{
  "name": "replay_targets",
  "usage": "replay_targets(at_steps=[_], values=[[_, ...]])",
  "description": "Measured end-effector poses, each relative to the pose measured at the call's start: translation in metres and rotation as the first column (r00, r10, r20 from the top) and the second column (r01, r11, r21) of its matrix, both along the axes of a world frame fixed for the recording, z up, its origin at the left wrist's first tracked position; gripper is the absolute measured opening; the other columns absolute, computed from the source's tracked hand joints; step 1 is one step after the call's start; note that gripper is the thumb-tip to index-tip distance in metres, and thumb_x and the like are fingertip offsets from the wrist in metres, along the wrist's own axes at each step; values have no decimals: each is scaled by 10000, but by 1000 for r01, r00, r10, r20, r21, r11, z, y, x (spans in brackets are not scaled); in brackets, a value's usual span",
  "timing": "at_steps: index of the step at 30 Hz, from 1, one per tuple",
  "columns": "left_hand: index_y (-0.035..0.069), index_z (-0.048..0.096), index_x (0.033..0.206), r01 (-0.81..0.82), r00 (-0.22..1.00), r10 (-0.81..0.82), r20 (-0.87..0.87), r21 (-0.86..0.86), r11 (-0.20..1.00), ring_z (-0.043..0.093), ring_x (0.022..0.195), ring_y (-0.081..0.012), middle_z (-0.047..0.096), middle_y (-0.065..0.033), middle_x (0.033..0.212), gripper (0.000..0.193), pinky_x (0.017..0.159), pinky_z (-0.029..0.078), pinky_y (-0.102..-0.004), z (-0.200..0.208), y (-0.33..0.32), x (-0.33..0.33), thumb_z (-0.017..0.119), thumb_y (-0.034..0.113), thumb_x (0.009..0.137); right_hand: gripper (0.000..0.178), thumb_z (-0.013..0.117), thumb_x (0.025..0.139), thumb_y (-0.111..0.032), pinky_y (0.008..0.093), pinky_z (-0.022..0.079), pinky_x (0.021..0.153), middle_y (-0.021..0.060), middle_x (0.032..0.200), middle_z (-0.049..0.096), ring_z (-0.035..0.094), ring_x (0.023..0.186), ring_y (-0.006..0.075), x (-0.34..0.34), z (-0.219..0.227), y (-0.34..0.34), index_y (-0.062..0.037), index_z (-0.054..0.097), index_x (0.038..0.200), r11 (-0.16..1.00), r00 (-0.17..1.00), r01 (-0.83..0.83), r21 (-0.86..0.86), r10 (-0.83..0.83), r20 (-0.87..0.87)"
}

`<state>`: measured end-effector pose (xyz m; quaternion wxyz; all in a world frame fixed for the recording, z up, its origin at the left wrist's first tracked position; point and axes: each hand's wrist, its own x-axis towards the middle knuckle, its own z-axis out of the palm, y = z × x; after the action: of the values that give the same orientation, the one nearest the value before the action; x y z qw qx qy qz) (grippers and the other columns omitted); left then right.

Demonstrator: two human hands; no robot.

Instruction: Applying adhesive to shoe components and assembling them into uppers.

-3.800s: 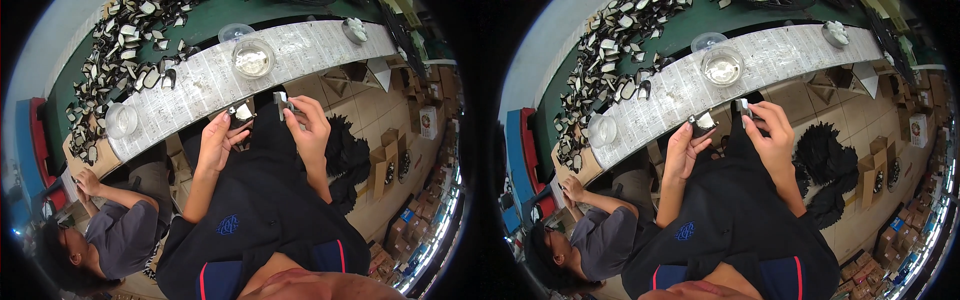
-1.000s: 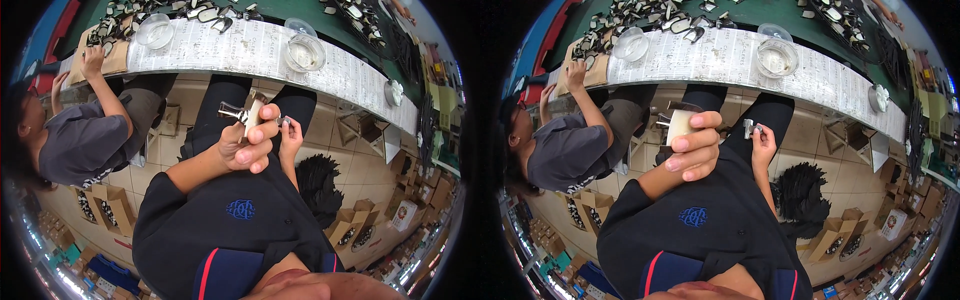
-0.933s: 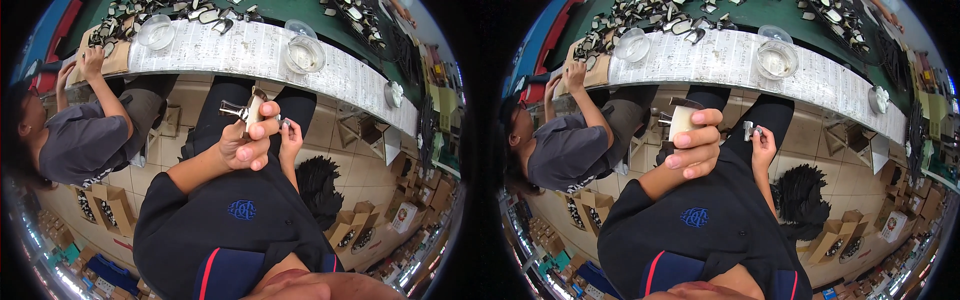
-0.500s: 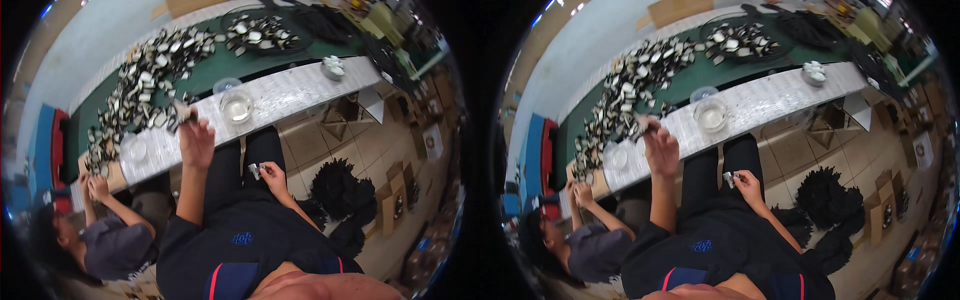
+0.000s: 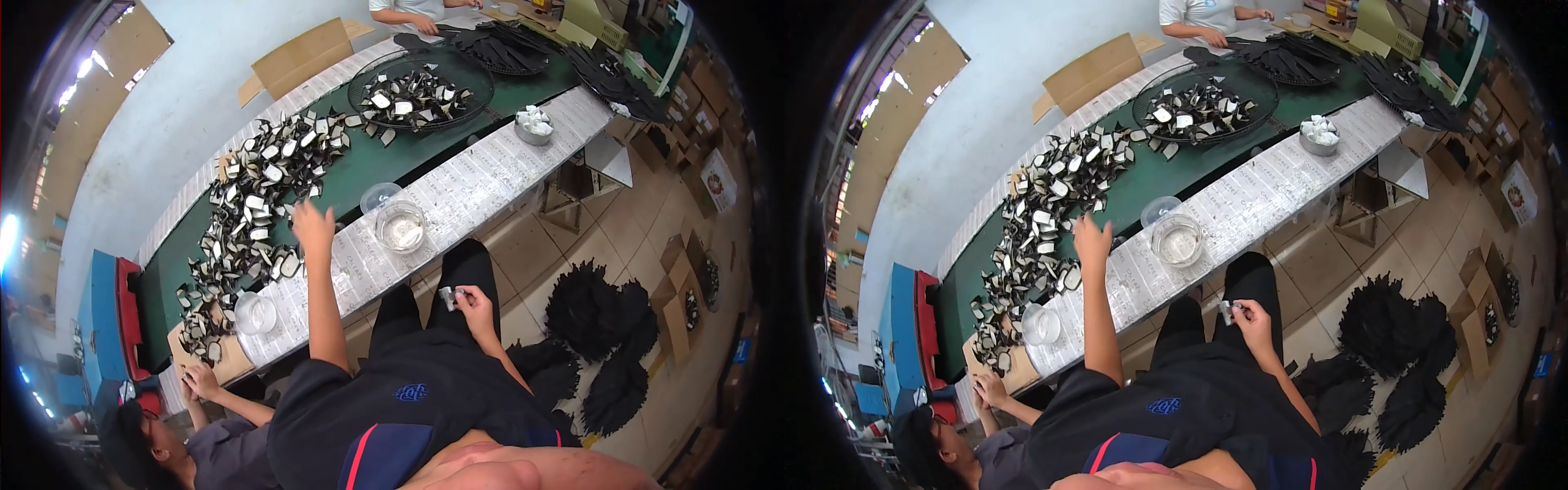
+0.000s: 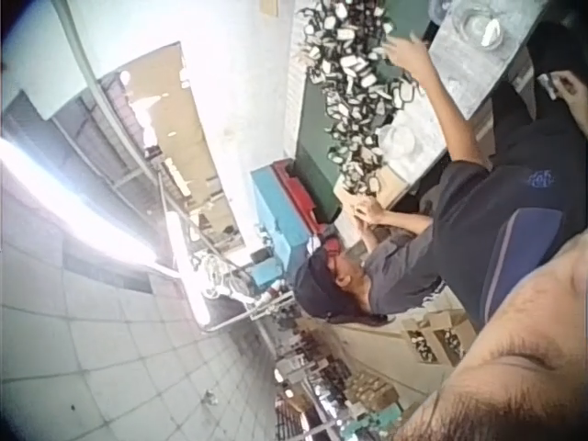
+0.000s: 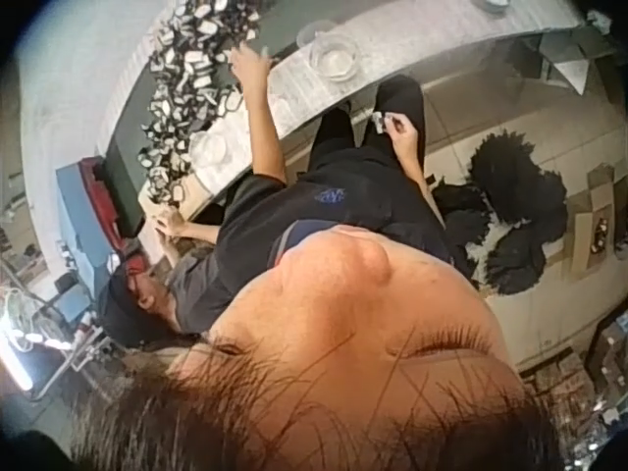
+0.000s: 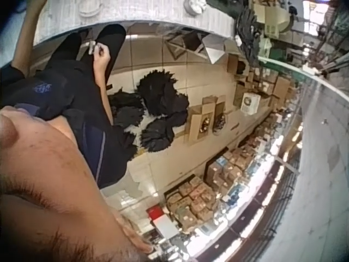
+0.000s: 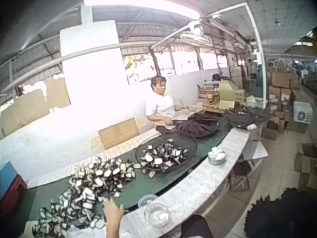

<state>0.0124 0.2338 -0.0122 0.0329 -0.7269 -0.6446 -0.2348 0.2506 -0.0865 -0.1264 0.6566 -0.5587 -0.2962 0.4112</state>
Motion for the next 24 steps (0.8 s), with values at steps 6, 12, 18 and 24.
replay_targets(at_steps=[6, 12, 18, 24], values=[[17, 630, 1112, -138, 981, 103, -165, -217, 966, 333, 1381, -397, 410, -230, 1457, 382, 999, 396, -574, -57, -40, -69, 667, 287, 845, 194, 594, 971, -147, 260, 546, 672, 67, 961, 664, 643, 839, 123, 19, -14, 7, -5, 609, 1102, 991, 933, 96, -89, -121, -340], [-34, 604, 1096, -67, 996, 72, 56, -88, 994, 313, 1388, -418, 398, -250, 1451, 263, 1079, 368, -446, -39, -70, -70, 613, 27, 840, 213, 608, 959, -140, 240, 531, 668, 66, 948, 660, 639, 807, 117, 21, -16, 7, 4, 622, 1116, 984, 983, 38, -174, -69, -173], [-68, 524, 1206, -160, 949, 155, 274, -5, 987, 239, 1420, -421, 304, -226, 1514, 375, 1114, 319, -442, -32, -101, -71, 620, 13, 852, 232, 608, 963, -152, 239, 529, 710, 52, 979, 640, 614, 832, 99, 46, 3, 5, 6, 617, 1132, 986, 983, 52, -159, -78, -164], [-30, 539, 1230, -251, 954, 218, 206, 151, 956, 233, 1425, -412, 338, -199, 1503, 467, 1126, 252, -515, -22, -106, -76, 704, 160, 837, 200, 602, 948, -122, 242, 527, 735, 77, 1048, 654, 629, 871, 121, 52, 33, 16, 5, 624, 1101, 989, 984, -132, -59, 124, -127]])
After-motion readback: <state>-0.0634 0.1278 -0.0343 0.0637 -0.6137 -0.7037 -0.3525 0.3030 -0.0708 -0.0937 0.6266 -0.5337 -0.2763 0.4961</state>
